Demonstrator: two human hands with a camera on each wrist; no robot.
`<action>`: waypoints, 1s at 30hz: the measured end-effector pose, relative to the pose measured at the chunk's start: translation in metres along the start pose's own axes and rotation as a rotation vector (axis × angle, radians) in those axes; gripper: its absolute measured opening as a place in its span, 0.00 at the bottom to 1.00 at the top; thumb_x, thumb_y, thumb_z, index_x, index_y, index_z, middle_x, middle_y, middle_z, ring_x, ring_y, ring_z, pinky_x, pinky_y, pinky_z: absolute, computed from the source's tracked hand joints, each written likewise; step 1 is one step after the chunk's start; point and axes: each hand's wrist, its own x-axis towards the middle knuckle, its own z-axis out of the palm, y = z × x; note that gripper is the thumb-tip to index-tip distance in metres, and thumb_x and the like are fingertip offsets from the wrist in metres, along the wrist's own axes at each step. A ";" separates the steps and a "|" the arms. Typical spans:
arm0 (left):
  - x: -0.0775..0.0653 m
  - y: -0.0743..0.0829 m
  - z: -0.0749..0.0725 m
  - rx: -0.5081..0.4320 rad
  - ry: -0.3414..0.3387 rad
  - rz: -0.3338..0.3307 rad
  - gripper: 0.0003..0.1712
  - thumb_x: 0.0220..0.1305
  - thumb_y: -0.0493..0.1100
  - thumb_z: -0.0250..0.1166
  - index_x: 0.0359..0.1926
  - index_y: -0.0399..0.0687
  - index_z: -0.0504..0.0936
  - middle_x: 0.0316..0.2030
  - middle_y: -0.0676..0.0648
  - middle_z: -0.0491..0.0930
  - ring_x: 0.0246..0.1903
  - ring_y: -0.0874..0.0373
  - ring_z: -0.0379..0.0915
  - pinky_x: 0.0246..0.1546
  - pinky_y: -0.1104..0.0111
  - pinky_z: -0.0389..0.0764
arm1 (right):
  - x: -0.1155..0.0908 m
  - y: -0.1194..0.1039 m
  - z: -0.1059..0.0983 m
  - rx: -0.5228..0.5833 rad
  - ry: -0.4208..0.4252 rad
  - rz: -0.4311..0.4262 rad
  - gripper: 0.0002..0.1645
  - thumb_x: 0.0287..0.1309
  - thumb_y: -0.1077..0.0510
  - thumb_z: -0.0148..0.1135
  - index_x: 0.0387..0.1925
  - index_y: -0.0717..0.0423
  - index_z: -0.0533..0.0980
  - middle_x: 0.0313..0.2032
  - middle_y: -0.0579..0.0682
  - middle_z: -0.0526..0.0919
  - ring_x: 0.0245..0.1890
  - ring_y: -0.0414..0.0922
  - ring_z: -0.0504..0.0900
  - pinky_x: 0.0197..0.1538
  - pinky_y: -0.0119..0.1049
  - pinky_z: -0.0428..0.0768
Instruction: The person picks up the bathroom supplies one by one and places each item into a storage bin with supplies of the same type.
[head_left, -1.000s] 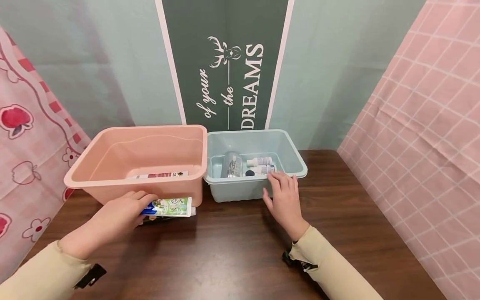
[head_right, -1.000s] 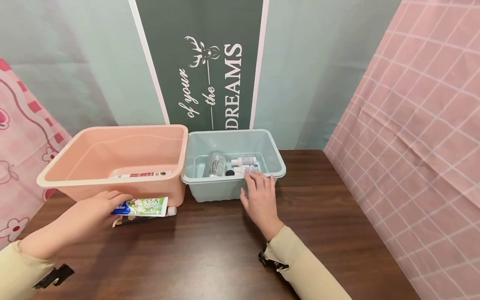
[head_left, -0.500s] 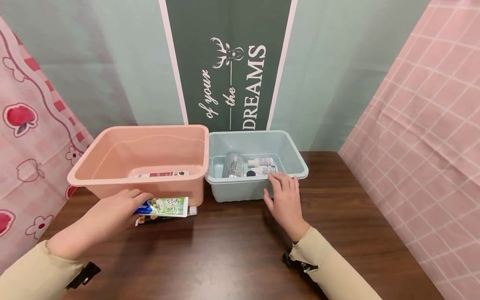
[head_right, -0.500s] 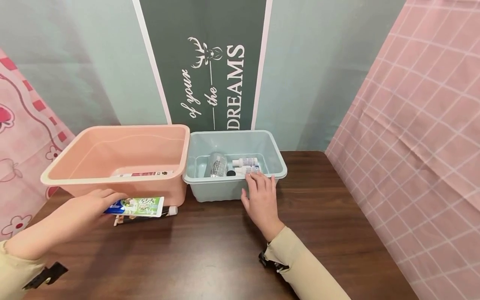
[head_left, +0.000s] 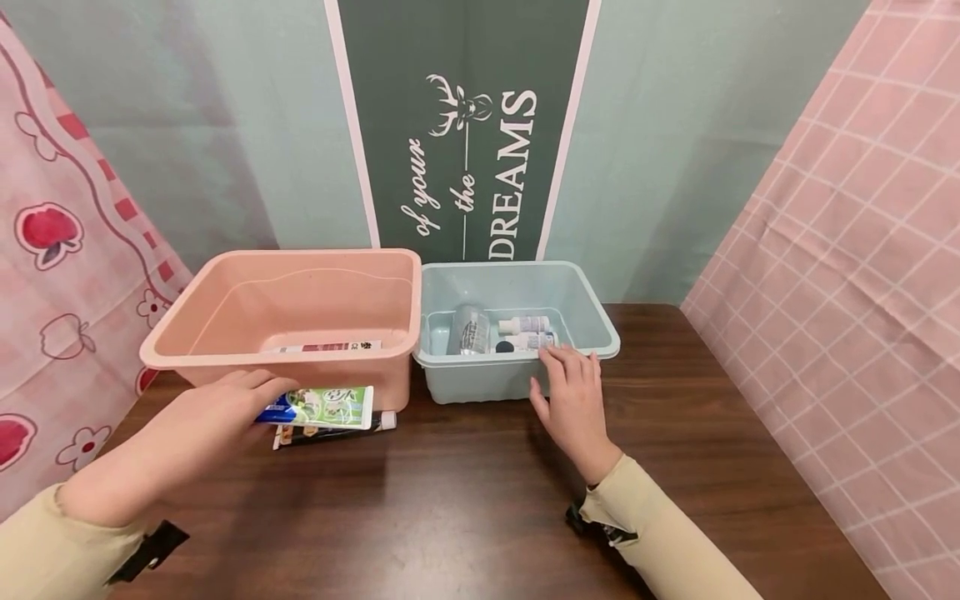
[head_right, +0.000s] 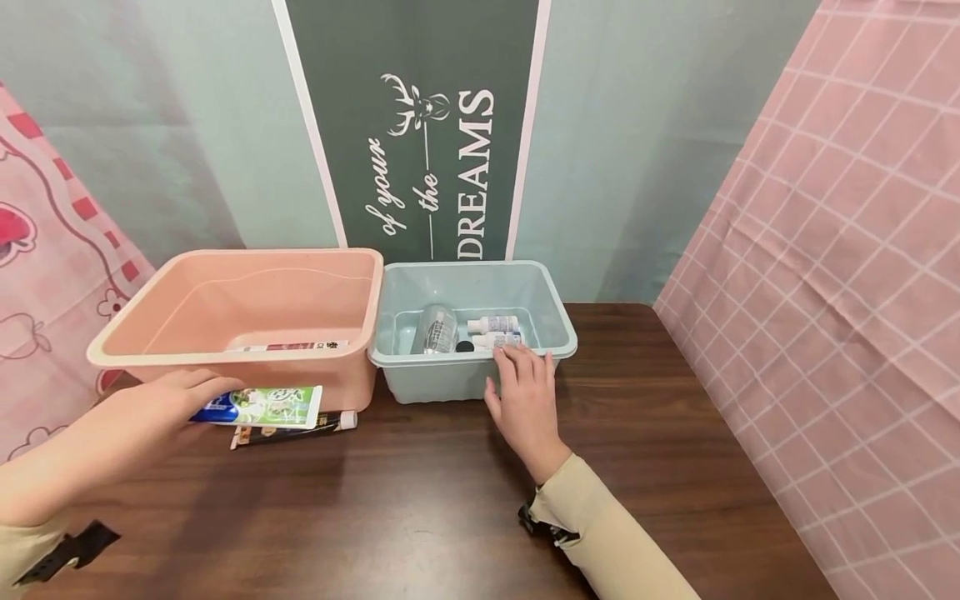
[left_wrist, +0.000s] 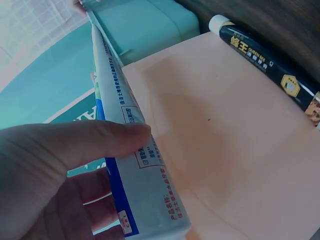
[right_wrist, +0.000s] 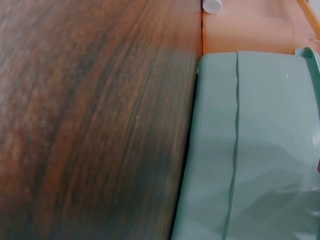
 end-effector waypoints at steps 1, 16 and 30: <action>0.000 0.000 -0.001 0.003 0.011 0.008 0.29 0.40 0.34 0.75 0.48 0.48 0.78 0.41 0.50 0.78 0.42 0.51 0.75 0.37 0.53 0.77 | 0.000 0.000 0.000 -0.001 -0.001 0.000 0.25 0.50 0.58 0.62 0.50 0.65 0.72 0.49 0.61 0.72 0.52 0.61 0.69 0.59 0.65 0.57; 0.002 -0.005 -0.007 0.059 0.135 0.094 0.29 0.34 0.31 0.74 0.44 0.47 0.79 0.35 0.49 0.77 0.34 0.52 0.75 0.30 0.56 0.77 | -0.004 0.000 -0.002 0.010 0.009 -0.001 0.26 0.47 0.59 0.64 0.50 0.65 0.72 0.48 0.61 0.73 0.51 0.60 0.69 0.59 0.65 0.57; 0.009 -0.010 -0.022 0.062 0.150 0.092 0.29 0.33 0.34 0.76 0.43 0.42 0.79 0.35 0.44 0.78 0.33 0.48 0.76 0.30 0.53 0.77 | 0.000 0.001 0.002 0.010 0.020 -0.007 0.24 0.50 0.59 0.61 0.50 0.64 0.72 0.48 0.61 0.73 0.52 0.61 0.69 0.59 0.65 0.56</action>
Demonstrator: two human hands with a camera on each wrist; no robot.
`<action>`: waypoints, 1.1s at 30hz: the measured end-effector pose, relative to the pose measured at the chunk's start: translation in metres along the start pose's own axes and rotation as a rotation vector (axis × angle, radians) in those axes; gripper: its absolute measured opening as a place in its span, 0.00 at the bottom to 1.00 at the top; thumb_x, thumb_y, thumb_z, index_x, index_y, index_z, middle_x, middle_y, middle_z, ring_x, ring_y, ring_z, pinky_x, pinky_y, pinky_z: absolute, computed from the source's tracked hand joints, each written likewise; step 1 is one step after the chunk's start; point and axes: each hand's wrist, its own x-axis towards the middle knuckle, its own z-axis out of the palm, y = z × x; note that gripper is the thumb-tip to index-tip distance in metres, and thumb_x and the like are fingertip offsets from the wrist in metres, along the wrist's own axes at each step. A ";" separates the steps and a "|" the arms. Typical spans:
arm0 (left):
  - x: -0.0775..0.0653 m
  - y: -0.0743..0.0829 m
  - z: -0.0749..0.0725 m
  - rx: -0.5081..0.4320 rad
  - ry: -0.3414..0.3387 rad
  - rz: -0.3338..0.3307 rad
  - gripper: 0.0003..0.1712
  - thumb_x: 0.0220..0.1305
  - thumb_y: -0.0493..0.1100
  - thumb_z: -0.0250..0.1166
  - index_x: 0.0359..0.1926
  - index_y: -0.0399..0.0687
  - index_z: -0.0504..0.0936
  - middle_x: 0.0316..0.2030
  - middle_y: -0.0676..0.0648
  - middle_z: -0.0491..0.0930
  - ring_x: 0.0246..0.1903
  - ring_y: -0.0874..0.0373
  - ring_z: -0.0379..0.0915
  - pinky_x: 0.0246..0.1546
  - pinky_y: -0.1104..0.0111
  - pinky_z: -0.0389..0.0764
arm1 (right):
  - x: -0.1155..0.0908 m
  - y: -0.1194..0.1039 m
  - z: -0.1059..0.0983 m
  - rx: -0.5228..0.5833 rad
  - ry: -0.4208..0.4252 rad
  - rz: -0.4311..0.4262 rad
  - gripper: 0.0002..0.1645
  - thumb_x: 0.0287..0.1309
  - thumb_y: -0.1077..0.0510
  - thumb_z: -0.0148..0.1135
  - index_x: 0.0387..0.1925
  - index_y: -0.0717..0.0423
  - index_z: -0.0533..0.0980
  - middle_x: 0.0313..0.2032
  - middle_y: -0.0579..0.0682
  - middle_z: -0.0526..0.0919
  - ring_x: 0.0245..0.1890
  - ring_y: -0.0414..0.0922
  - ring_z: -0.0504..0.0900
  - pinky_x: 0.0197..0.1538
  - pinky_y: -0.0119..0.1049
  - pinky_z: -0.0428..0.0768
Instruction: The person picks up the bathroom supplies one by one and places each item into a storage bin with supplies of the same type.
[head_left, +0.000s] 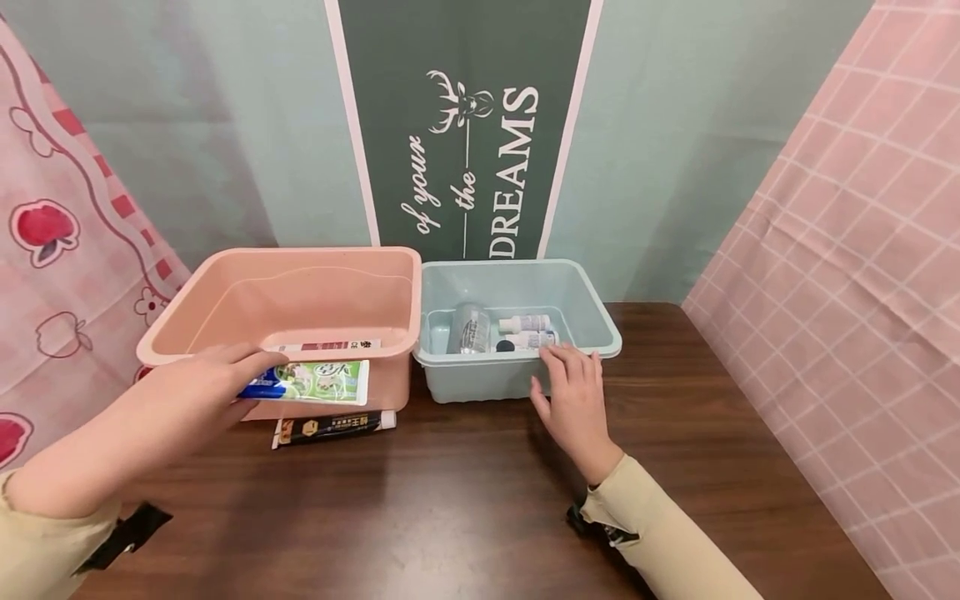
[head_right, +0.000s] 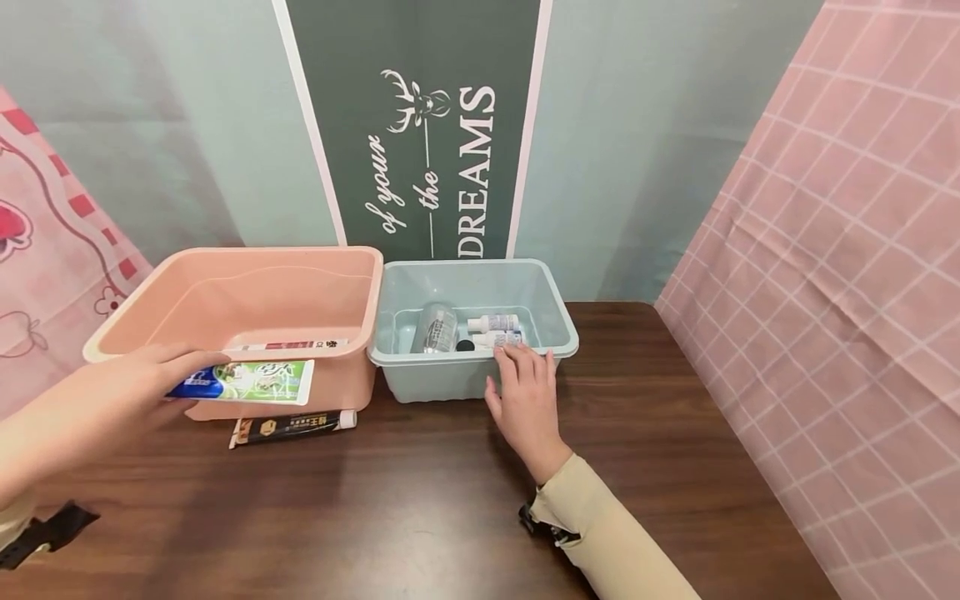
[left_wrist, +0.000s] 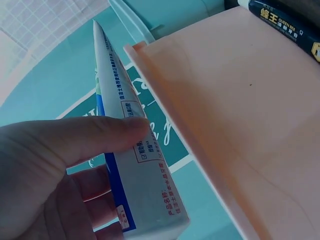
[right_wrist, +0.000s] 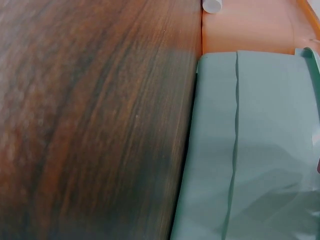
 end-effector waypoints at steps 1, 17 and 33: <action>0.000 0.000 0.000 0.003 -0.002 -0.006 0.29 0.33 0.34 0.76 0.43 0.41 0.79 0.35 0.43 0.78 0.33 0.48 0.76 0.30 0.53 0.77 | 0.000 0.000 0.000 0.000 0.003 0.001 0.24 0.49 0.59 0.61 0.50 0.64 0.72 0.48 0.61 0.73 0.52 0.61 0.69 0.59 0.65 0.56; 0.009 -0.013 -0.010 -0.010 0.041 0.071 0.28 0.33 0.32 0.74 0.42 0.41 0.79 0.29 0.49 0.76 0.29 0.55 0.73 0.30 0.58 0.77 | 0.002 -0.001 -0.001 -0.003 0.008 -0.004 0.24 0.49 0.59 0.61 0.49 0.64 0.72 0.48 0.61 0.73 0.52 0.61 0.69 0.58 0.66 0.57; 0.017 -0.023 -0.009 -0.006 0.048 0.062 0.25 0.36 0.29 0.72 0.42 0.41 0.78 0.29 0.49 0.75 0.30 0.54 0.73 0.30 0.59 0.75 | 0.002 -0.002 -0.002 0.000 -0.010 0.002 0.24 0.50 0.59 0.61 0.49 0.65 0.72 0.48 0.62 0.73 0.52 0.61 0.69 0.59 0.65 0.57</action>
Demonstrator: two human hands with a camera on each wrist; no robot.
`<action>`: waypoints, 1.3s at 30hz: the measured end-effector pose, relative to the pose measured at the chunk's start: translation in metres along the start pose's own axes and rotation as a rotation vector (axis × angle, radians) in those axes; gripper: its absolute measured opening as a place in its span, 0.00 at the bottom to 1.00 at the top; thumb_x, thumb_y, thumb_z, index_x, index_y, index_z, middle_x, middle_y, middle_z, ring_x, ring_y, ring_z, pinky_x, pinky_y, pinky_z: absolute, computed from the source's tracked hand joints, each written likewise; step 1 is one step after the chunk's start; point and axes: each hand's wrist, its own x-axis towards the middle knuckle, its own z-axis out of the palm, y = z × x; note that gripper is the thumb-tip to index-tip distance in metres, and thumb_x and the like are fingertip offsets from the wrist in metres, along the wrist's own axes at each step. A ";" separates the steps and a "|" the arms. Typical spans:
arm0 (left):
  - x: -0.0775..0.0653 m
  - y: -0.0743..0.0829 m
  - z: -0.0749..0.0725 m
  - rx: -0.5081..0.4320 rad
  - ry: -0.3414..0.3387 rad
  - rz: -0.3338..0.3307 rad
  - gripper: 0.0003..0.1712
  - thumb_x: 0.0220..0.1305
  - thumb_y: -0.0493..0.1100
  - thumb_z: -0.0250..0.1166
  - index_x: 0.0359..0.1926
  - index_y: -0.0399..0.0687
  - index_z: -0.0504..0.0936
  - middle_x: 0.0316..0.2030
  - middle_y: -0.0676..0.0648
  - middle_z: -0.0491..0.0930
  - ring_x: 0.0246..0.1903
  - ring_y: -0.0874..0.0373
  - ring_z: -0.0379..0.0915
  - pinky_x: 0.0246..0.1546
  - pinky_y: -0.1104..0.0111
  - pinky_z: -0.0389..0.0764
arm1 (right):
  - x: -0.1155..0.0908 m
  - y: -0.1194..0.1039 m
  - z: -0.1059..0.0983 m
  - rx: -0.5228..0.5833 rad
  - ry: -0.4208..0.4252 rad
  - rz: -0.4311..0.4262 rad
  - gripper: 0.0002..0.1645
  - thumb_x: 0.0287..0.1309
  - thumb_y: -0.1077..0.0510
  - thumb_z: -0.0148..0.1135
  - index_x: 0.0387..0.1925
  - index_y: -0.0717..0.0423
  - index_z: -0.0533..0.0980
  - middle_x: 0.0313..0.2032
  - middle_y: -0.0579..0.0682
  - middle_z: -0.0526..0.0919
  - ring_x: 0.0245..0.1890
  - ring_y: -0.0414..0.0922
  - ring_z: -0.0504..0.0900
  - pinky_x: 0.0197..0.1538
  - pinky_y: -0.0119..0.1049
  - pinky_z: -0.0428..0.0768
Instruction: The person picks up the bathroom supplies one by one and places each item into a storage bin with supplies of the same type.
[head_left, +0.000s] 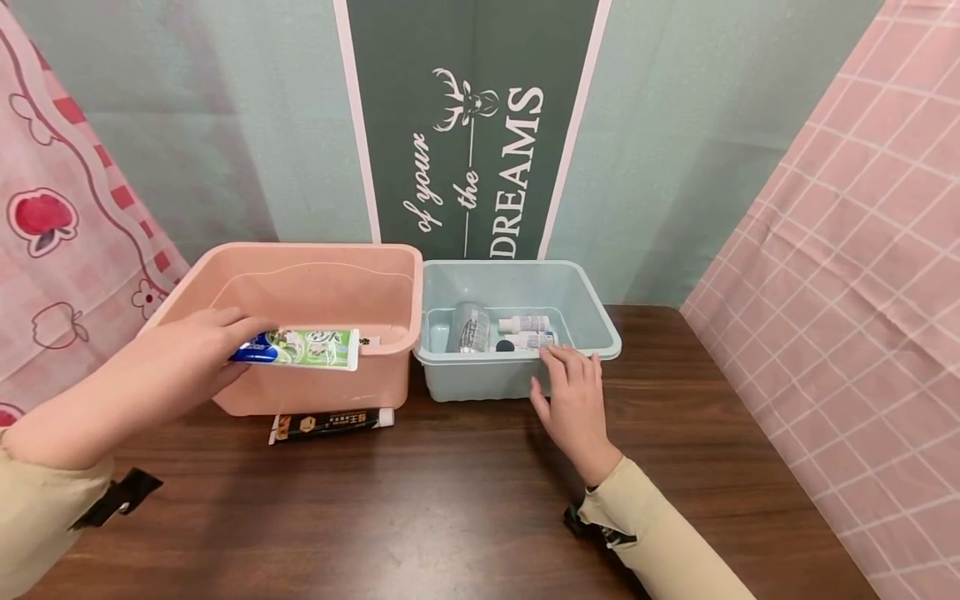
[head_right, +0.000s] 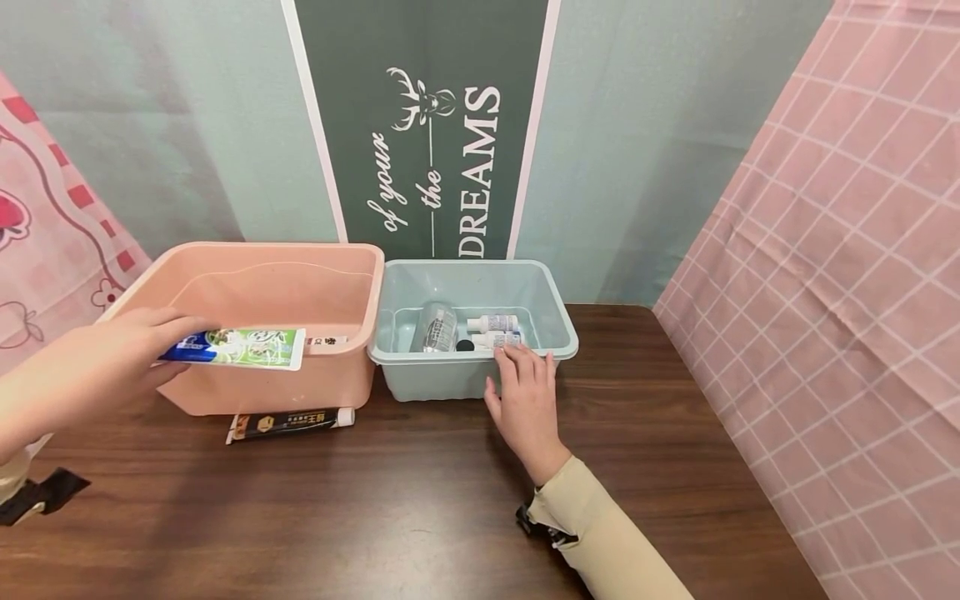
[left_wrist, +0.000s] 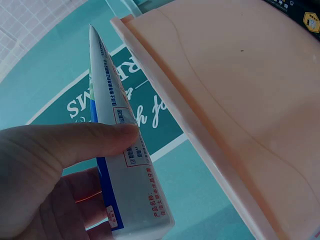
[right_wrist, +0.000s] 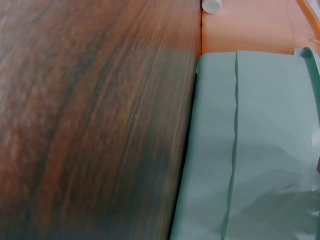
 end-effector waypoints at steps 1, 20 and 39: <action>0.000 -0.001 0.000 0.000 0.004 0.000 0.25 0.36 0.29 0.72 0.41 0.41 0.78 0.29 0.49 0.75 0.30 0.54 0.73 0.30 0.59 0.75 | 0.000 0.000 0.000 0.000 0.000 0.000 0.24 0.49 0.59 0.61 0.49 0.65 0.72 0.48 0.62 0.72 0.52 0.61 0.69 0.59 0.65 0.57; 0.006 -0.008 0.000 -0.006 -0.066 -0.032 0.30 0.37 0.29 0.74 0.47 0.39 0.77 0.39 0.44 0.77 0.40 0.49 0.72 0.40 0.53 0.75 | 0.004 -0.002 0.003 0.009 0.010 -0.001 0.24 0.49 0.60 0.61 0.50 0.64 0.72 0.48 0.62 0.72 0.52 0.61 0.69 0.59 0.65 0.57; 0.022 -0.014 0.004 -0.039 -0.134 -0.063 0.26 0.40 0.31 0.74 0.45 0.35 0.77 0.37 0.41 0.76 0.39 0.47 0.71 0.40 0.52 0.75 | -0.001 -0.001 -0.001 0.003 -0.002 0.009 0.25 0.49 0.59 0.61 0.50 0.65 0.72 0.48 0.62 0.72 0.52 0.61 0.69 0.58 0.66 0.57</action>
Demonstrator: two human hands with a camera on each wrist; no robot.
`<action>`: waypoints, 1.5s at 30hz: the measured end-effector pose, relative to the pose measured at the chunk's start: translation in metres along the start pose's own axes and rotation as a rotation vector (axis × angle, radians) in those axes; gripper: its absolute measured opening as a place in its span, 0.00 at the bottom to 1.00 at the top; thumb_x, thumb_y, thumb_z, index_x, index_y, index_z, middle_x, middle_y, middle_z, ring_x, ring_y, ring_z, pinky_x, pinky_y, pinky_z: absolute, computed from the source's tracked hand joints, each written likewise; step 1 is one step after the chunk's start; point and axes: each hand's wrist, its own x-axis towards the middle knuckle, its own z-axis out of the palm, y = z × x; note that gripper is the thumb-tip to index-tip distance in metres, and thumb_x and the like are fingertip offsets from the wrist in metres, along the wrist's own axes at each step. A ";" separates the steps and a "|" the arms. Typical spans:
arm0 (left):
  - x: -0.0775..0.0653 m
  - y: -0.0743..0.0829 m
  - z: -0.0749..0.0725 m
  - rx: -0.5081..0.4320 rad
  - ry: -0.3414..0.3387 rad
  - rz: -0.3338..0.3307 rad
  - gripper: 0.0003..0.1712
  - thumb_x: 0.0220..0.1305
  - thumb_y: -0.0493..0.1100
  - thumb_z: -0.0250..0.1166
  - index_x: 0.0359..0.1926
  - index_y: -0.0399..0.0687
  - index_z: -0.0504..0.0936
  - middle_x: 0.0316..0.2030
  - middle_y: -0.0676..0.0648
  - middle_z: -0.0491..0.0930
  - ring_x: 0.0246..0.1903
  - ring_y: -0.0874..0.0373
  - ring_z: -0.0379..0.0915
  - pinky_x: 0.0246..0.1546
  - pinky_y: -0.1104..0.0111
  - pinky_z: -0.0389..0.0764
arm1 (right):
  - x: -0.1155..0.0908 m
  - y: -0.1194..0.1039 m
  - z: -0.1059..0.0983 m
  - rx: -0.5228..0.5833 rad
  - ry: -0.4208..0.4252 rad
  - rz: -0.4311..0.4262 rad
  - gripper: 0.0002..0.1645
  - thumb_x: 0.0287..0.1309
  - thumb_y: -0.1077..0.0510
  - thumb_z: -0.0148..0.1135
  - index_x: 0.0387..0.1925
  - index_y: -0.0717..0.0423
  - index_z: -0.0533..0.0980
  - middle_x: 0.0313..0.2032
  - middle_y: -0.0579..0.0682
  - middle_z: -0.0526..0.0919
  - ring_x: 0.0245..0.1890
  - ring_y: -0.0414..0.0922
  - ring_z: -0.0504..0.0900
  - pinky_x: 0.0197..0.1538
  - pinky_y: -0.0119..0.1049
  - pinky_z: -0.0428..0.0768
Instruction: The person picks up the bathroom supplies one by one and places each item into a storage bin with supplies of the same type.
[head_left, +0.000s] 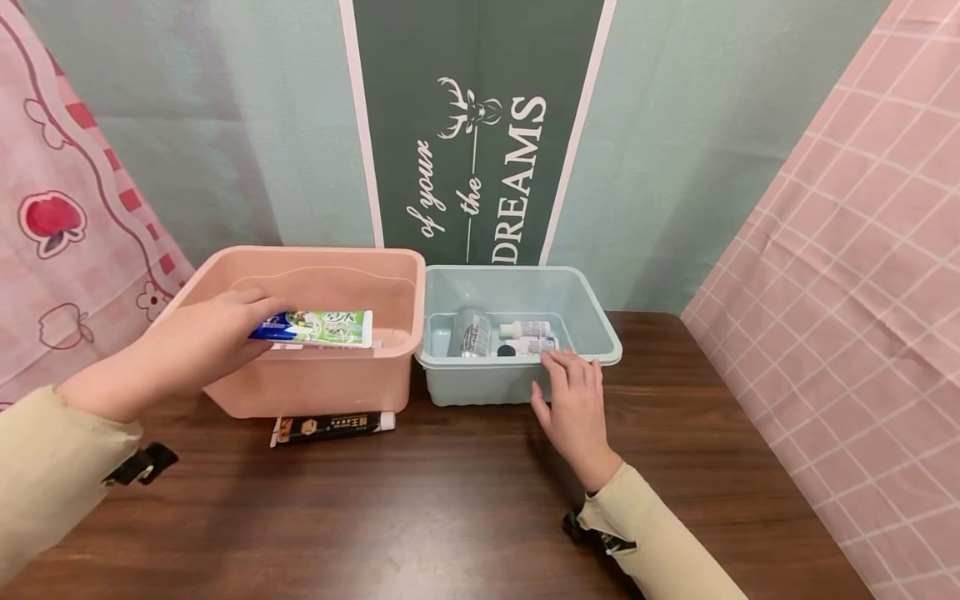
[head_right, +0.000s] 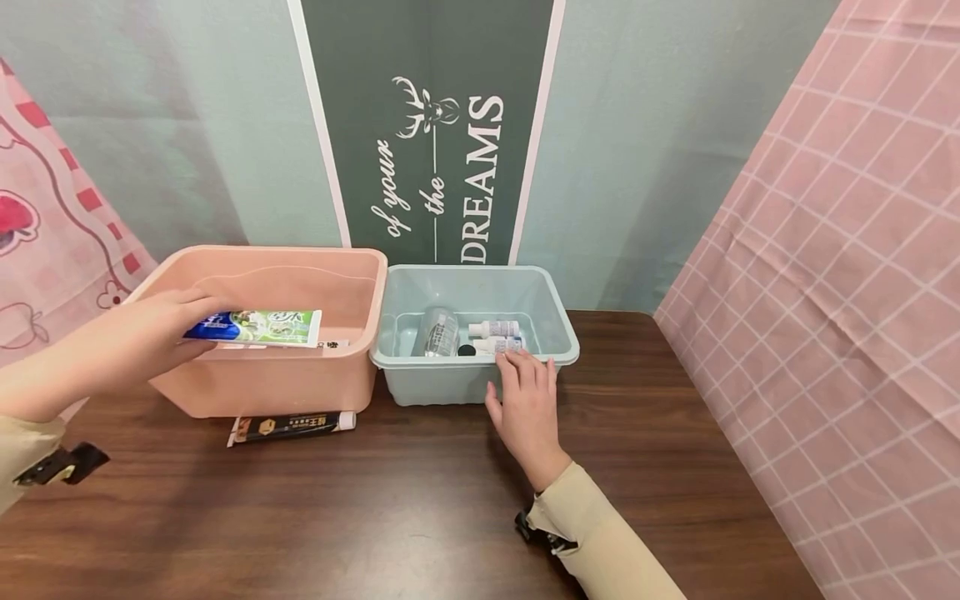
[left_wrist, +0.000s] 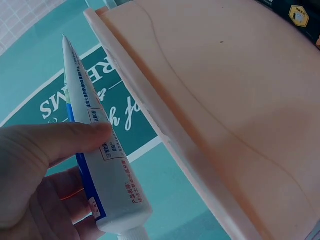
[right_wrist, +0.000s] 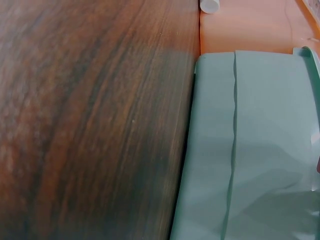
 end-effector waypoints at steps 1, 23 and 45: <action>0.001 -0.001 0.000 -0.007 -0.002 -0.002 0.26 0.41 0.31 0.74 0.45 0.35 0.77 0.37 0.40 0.76 0.40 0.46 0.72 0.41 0.52 0.75 | 0.000 0.000 0.000 -0.001 0.001 0.000 0.25 0.49 0.59 0.61 0.50 0.65 0.72 0.48 0.62 0.72 0.52 0.61 0.69 0.58 0.66 0.57; 0.021 -0.018 -0.011 -0.068 -0.028 -0.018 0.25 0.47 0.30 0.70 0.48 0.36 0.75 0.36 0.42 0.81 0.31 0.53 0.76 0.39 0.53 0.77 | 0.002 0.002 -0.002 0.008 0.018 0.009 0.25 0.48 0.60 0.63 0.50 0.65 0.73 0.48 0.62 0.73 0.51 0.61 0.70 0.58 0.66 0.58; 0.030 -0.031 -0.011 -0.077 -0.075 -0.048 0.21 0.47 0.30 0.70 0.46 0.40 0.78 0.42 0.41 0.79 0.48 0.43 0.70 0.54 0.47 0.66 | 0.000 0.000 0.004 0.006 0.013 0.015 0.24 0.50 0.59 0.61 0.50 0.65 0.73 0.48 0.62 0.73 0.51 0.61 0.70 0.59 0.65 0.56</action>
